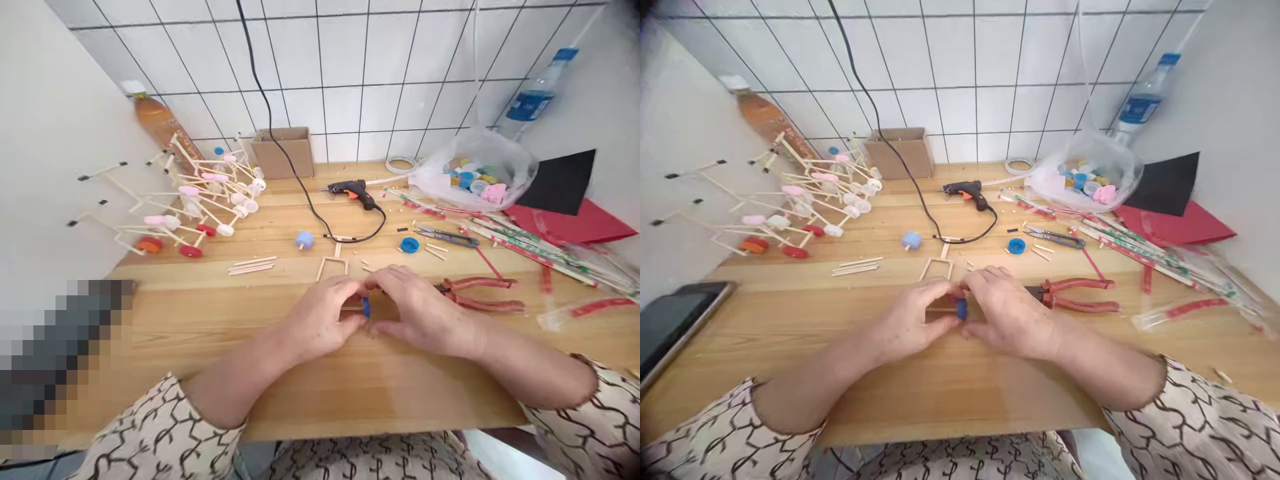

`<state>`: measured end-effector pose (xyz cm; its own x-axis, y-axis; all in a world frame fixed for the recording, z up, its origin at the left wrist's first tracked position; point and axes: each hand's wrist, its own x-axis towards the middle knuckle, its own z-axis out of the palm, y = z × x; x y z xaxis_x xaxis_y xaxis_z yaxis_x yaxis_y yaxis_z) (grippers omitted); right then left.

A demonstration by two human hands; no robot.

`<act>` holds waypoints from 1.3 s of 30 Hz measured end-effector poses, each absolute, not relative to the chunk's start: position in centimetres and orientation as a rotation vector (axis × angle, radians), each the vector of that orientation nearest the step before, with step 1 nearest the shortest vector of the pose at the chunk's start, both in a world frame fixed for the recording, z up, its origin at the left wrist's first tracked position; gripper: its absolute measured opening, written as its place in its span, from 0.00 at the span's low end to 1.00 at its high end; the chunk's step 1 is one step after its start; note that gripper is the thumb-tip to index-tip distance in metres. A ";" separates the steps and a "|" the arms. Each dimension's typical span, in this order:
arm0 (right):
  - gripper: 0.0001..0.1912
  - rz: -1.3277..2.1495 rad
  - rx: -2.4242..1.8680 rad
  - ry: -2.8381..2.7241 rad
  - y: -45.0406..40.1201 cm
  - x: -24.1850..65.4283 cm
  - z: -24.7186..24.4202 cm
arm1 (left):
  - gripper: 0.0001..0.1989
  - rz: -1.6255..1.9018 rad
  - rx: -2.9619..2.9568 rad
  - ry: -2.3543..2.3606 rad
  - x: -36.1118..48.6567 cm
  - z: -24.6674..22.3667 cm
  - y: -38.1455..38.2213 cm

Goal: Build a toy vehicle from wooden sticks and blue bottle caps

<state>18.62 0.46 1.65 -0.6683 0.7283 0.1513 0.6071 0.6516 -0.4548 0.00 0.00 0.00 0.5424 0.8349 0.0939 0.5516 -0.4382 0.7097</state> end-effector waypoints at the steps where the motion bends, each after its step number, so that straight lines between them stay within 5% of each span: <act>1: 0.22 0.541 -1.077 -2.540 0.4 18.6 1.5 | 0.13 0.583 2.161 1.111 0.0 0.0 0.0; 39: 0.18 0.539 -1.048 -2.450 0.1 17.8 0.1 | 0.06 0.459 2.560 1.166 -0.8 0.3 -0.2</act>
